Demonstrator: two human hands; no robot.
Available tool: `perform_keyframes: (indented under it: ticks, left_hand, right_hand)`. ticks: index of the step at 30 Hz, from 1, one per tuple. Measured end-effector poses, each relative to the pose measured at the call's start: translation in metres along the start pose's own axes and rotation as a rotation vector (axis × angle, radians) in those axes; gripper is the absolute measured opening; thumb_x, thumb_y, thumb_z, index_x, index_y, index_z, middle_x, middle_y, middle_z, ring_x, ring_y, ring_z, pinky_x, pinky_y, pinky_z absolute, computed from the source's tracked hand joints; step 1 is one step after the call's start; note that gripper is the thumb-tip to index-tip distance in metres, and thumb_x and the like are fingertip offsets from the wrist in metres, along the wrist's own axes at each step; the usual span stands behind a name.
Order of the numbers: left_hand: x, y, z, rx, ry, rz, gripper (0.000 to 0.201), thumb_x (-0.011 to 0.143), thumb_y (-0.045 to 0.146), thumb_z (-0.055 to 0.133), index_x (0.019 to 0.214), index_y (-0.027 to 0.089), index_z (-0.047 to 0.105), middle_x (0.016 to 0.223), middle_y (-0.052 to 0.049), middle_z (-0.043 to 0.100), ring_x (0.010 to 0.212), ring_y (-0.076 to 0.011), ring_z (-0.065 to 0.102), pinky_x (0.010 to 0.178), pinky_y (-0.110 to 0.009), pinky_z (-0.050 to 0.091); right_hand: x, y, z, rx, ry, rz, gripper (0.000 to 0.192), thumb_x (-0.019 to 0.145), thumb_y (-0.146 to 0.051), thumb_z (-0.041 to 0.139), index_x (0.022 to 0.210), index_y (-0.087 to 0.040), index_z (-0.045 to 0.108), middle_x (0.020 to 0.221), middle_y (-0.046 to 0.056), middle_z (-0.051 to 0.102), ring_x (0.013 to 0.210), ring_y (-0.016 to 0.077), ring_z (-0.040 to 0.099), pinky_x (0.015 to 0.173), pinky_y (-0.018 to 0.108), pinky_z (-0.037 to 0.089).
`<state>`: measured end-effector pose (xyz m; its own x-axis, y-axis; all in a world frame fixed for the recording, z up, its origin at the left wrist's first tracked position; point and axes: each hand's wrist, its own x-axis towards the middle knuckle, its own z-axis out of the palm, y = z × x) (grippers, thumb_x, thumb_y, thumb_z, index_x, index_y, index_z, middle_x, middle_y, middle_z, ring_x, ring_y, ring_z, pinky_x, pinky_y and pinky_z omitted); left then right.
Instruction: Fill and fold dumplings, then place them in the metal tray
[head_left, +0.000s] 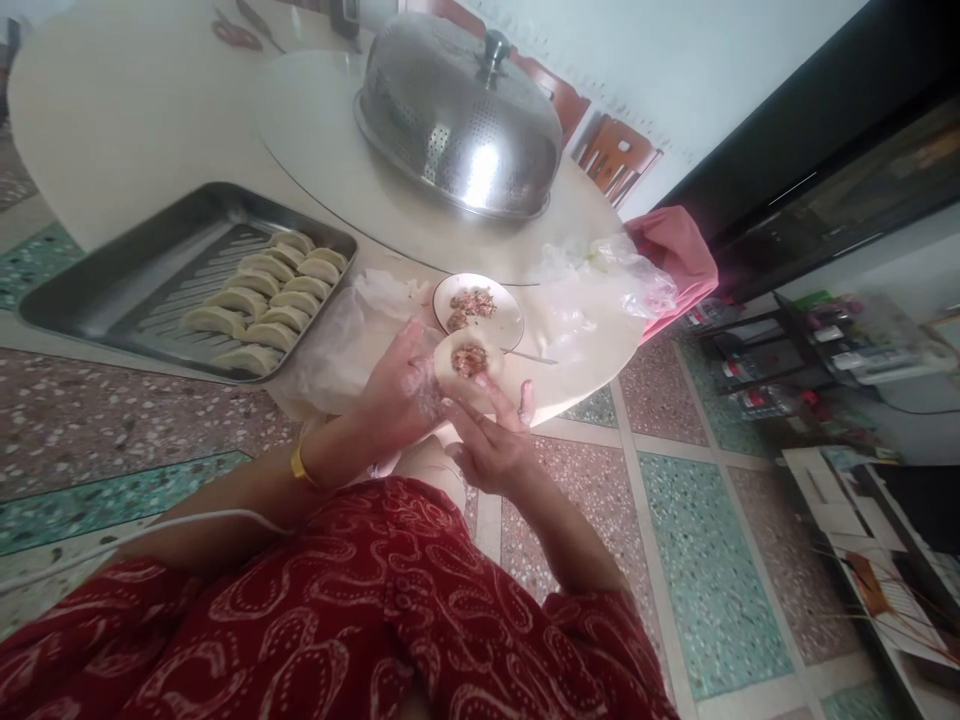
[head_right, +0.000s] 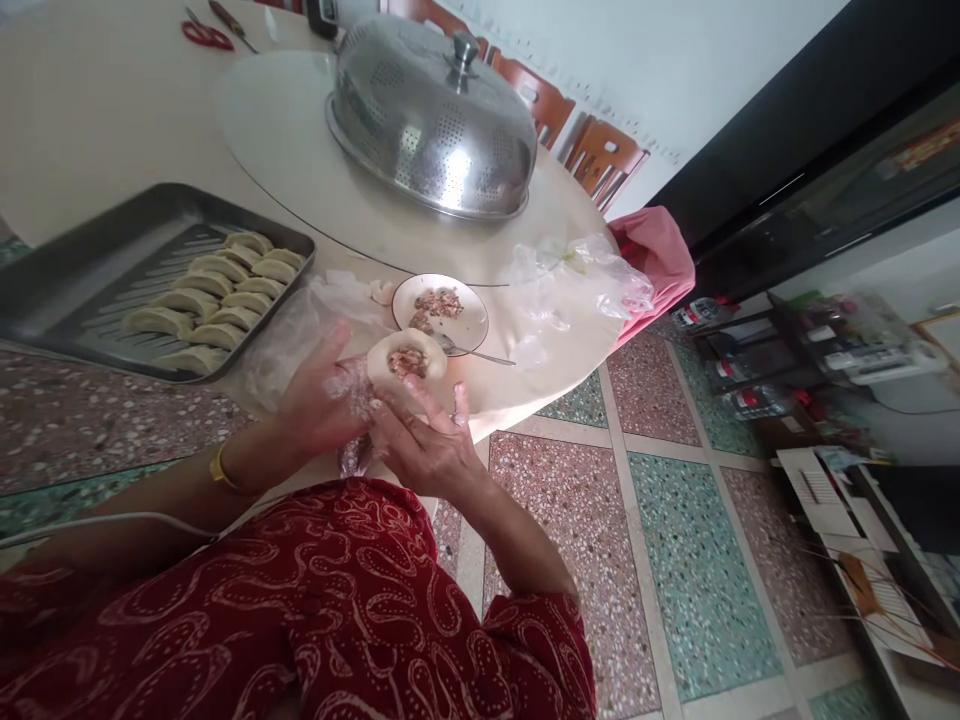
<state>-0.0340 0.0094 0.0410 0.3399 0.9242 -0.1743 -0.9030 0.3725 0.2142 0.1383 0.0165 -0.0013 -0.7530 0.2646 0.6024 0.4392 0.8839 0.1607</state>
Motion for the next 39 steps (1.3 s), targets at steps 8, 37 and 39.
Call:
perform_keyframes:
  ticks: [8,37,39]
  left_hand:
    - [-0.001,-0.009,-0.007,0.009,-0.043,-0.075,0.078,0.099,0.061,0.014,0.123,0.006,0.064,0.105,-0.018,0.072,0.107,-0.0308,0.066,0.094,-0.042,0.053]
    - [0.007,-0.023,0.017,0.208,-0.087,-0.241,0.078,0.089,0.073,0.035,0.128,0.010,0.058,0.113,-0.017,0.066,0.126,-0.0372,0.052,0.102,-0.047,0.045]
    - [0.006,-0.024,0.017,0.224,-0.108,-0.233,0.075,0.090,0.072,0.035,0.127,0.011,0.058,0.112,-0.017,0.066,0.126,-0.0368,0.052,0.102,-0.048,0.045]
  right_hand:
    - [-0.003,-0.013,0.007,0.139,0.051,0.113,0.043,0.094,-0.037,0.048,0.134,-0.023,0.053,0.120,0.005,0.073,0.147,0.0262,0.035,0.126,0.061,0.006]
    - [-0.031,0.028,-0.008,-0.120,0.478,0.314,0.031,0.092,-0.028,0.052,0.122,-0.035,0.053,0.140,-0.003,0.052,0.133,0.0200,0.046,0.117,0.049,0.034]
    - [-0.030,0.027,-0.006,-0.107,0.465,0.286,0.027,0.091,-0.029,0.054,0.117,-0.036,0.056,0.140,-0.004,0.051,0.134,0.0201,0.044,0.117,0.050,0.032]
